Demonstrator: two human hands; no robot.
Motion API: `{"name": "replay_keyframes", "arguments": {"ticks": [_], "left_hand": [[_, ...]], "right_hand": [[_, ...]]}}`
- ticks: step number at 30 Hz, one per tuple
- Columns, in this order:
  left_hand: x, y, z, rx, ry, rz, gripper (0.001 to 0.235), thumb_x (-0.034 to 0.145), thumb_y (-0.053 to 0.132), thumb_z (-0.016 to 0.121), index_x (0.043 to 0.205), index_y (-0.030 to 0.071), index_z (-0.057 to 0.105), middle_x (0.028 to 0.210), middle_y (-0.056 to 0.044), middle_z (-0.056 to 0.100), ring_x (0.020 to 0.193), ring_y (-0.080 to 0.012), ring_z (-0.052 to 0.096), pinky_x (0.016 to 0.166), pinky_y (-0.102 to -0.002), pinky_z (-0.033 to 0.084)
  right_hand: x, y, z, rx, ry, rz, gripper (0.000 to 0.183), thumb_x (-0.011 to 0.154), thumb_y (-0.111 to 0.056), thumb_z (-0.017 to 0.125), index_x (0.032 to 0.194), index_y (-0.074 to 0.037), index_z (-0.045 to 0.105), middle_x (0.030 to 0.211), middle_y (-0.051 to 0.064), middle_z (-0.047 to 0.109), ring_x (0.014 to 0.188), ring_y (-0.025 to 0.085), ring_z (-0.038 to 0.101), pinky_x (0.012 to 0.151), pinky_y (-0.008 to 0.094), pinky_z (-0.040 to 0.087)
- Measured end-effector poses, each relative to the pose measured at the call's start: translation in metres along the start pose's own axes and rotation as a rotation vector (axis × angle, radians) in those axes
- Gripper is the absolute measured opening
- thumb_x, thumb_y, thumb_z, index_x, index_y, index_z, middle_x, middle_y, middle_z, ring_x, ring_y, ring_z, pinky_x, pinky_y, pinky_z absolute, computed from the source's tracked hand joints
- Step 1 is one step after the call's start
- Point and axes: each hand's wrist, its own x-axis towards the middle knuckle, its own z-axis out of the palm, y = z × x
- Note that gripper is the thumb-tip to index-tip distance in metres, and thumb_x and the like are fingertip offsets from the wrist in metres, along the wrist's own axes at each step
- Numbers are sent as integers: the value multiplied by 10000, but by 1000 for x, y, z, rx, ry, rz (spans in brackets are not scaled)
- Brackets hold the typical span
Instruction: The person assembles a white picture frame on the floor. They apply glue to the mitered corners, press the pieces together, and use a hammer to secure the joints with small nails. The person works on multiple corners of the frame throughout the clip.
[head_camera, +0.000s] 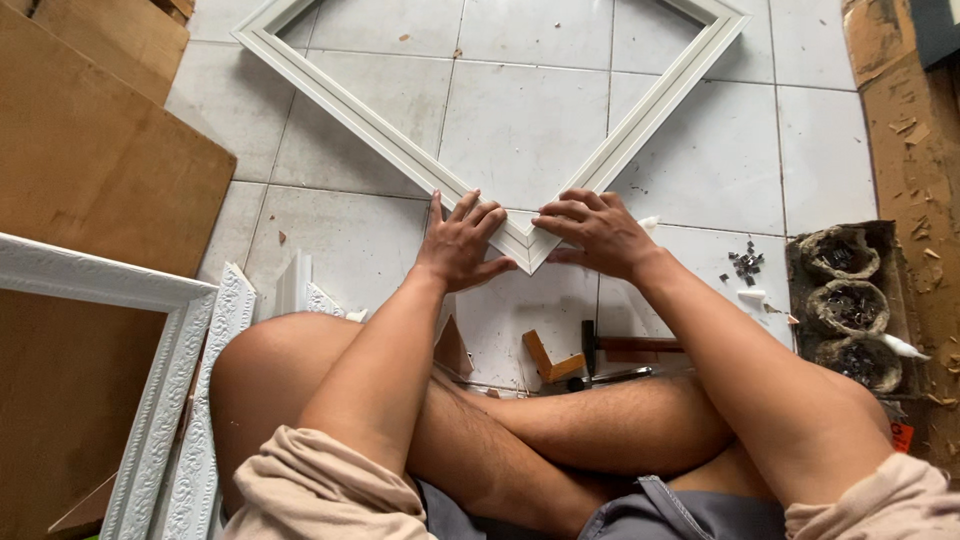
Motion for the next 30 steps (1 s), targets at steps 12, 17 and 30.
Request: {"name": "replay_keyframes", "arguments": {"ticks": [12, 17, 30], "left_hand": [[9, -15, 21, 250, 227, 251, 717, 949, 802, 330, 1263, 194, 547, 1231, -50, 613, 1274, -291, 556, 1140, -665, 290], [10, -14, 17, 262, 279, 286, 729, 952, 801, 300, 1233, 175, 546, 1165, -49, 564, 1223, -280, 535, 1066, -603, 315], [8, -11, 11, 236, 215, 253, 696, 944, 784, 371, 1272, 191, 530, 1196, -53, 552, 1253, -276, 509, 1026, -574, 317]], "right_hand": [[17, 18, 18, -265, 324, -324, 601, 864, -704, 598, 1269, -260, 624, 1129, -31, 541, 1181, 203, 528, 638, 363, 498], [17, 14, 15, -278, 335, -306, 602, 887, -727, 541, 1252, -256, 626, 1112, -35, 542, 1168, 207, 539, 610, 344, 497], [16, 10, 10, -225, 347, -290, 605, 883, -751, 540, 1232, -268, 641, 1081, -48, 554, 1164, 184, 554, 614, 334, 503]]}}
